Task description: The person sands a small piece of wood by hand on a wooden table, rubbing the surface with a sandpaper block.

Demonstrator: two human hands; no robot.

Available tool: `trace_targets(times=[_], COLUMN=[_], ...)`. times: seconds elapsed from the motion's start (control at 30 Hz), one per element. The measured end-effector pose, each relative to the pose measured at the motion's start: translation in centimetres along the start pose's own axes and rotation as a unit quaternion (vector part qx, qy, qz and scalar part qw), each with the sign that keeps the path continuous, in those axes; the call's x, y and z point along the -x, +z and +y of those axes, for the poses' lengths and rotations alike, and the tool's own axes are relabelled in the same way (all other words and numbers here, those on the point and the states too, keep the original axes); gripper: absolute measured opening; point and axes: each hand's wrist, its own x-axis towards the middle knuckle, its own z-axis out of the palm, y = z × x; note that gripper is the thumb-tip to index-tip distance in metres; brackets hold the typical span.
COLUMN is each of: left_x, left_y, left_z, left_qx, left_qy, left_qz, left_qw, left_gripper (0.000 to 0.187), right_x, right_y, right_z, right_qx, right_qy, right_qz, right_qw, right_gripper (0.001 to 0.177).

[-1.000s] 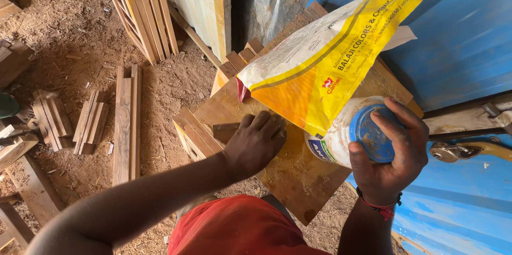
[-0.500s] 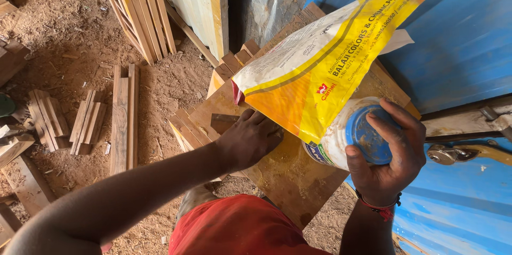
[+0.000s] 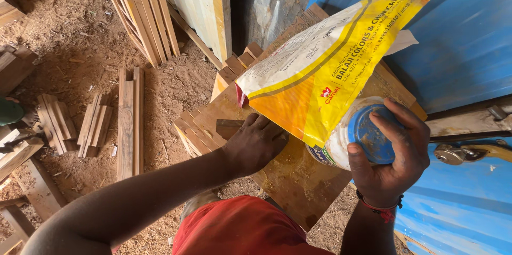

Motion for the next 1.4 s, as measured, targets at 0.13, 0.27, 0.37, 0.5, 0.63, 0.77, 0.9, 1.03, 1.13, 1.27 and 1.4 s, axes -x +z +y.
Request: trace_targets(times=[0.13, 0.27, 0.37, 0.5, 0.63, 0.77, 0.9, 1.03, 1.13, 1.27, 1.4], left_x=[0.0, -0.6, -0.8, -1.7, -2.7, -1.6, -0.7, 0.0, -0.1, 0.0, 0.2], left_y=[0.5, 1.6, 2.5, 4.1, 5.9, 3.3, 0.5, -1.6, -2.7, -3.1, -2.9], left_z=[-0.9, -2.7, -3.9, -4.7, -0.7, 0.6, 1.1, 1.5, 1.2, -0.3, -1.0], left_qx=[0.023, 0.074, 0.117, 0.059, 0.135, 0.070, 0.107, 0.109, 0.168, 0.205, 0.239], left_qy=[0.023, 0.055, 0.053, 0.127, 0.062, 0.115, 0.052, -0.070, -0.121, -0.193, -0.187], left_qz=[0.005, -0.023, -0.041, -0.061, -0.110, -0.066, 0.027, 0.126, 0.158, 0.077, 0.069], left_qw=[0.999, 0.995, 0.991, 0.988, 0.983, 0.989, 0.993, 0.984, 0.965, 0.957, 0.950], left_gripper=[0.028, 0.026, 0.027, 0.035, 0.025, 0.026, 0.030, 0.043, 0.047, 0.037, 0.035], right_x=[-0.1, -0.6, -1.3, -1.6, -1.8, -1.3, -0.8, -0.5, -0.9, -1.2, -2.7], right_y=[0.0, -0.7, -1.1, -1.0, -1.0, -1.5, -0.3, 0.5, 1.0, 1.0, 0.0], right_z=[0.0, 1.4, 2.8, 4.0, 4.8, 5.1, 4.2, 3.9, 4.0, 4.4, 5.7], right_qx=[-0.004, -0.033, -0.023, -0.036, -0.072, -0.053, 0.012, -0.004, 0.002, -0.009, -0.028], right_qy=[-0.002, -0.036, -0.080, -0.098, -0.061, -0.039, -0.071, -0.062, -0.084, -0.119, -0.153], right_qz=[0.002, -0.021, -0.056, -0.063, -0.055, -0.031, -0.025, 0.004, 0.012, 0.018, -0.013], right_qw=[1.000, 0.999, 0.995, 0.992, 0.994, 0.997, 0.997, 0.998, 0.996, 0.993, 0.988], right_gripper=[0.047, 0.049, 0.048, 0.049, 0.051, 0.052, 0.045, 0.042, 0.040, 0.042, 0.044])
